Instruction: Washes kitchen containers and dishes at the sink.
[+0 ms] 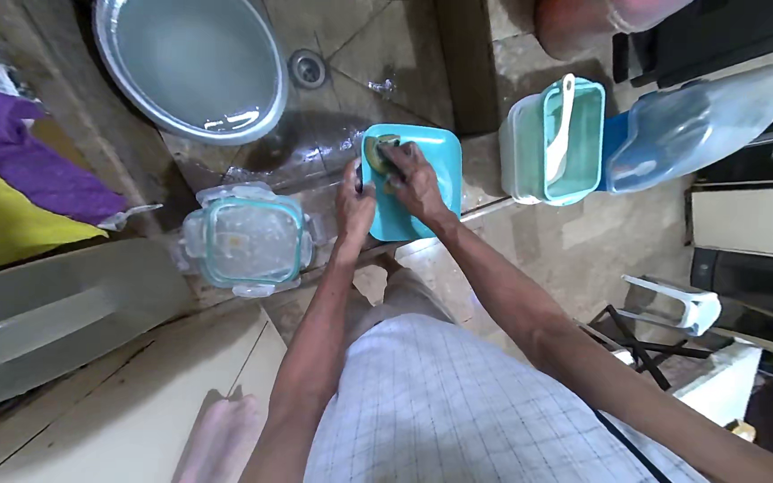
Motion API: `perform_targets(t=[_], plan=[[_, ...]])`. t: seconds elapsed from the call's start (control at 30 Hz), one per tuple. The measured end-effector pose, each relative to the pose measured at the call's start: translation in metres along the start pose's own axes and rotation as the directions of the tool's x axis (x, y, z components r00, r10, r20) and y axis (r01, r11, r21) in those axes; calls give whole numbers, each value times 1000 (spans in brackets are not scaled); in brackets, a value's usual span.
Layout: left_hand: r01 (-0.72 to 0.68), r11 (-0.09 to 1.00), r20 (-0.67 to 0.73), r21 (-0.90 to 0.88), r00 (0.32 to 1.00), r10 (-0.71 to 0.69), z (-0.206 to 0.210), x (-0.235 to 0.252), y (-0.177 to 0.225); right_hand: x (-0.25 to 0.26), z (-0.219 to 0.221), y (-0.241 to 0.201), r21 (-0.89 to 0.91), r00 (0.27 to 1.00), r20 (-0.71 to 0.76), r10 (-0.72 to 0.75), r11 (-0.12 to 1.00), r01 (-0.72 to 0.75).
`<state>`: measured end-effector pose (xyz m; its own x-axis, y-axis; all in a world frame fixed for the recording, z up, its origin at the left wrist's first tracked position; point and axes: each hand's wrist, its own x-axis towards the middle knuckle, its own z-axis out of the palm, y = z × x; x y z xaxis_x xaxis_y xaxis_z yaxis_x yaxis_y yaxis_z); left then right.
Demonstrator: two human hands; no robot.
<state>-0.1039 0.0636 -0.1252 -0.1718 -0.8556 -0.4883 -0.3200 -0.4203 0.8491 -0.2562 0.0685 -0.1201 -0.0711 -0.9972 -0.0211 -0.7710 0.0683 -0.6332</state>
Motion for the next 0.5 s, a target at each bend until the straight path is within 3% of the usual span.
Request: perform_targets(t=[0.1, 0.2, 0.37, 0.43, 0.5], plan=[[-31, 956, 44, -291, 998, 46, 10, -3, -2, 24, -3, -4, 21, 985, -140, 96, 995, -94], [-35, 863, -36, -504, 999, 19, 12, 1, 3, 24, -1, -14, 80, 991, -124, 46, 996, -36], [-37, 803, -71, -595, 997, -7, -2, 12, 8, -22, -14, 5, 175, 980, 141, -143, 978, 117], [-10, 792, -60, -611, 998, -33, -4, 10, 8, -20, -26, 26, 122, 991, 91, -94, 989, 82], [3, 791, -46, -612, 998, -39, -4, 6, 10, 2, -32, 34, 15, 997, -67, 48, 999, -47]])
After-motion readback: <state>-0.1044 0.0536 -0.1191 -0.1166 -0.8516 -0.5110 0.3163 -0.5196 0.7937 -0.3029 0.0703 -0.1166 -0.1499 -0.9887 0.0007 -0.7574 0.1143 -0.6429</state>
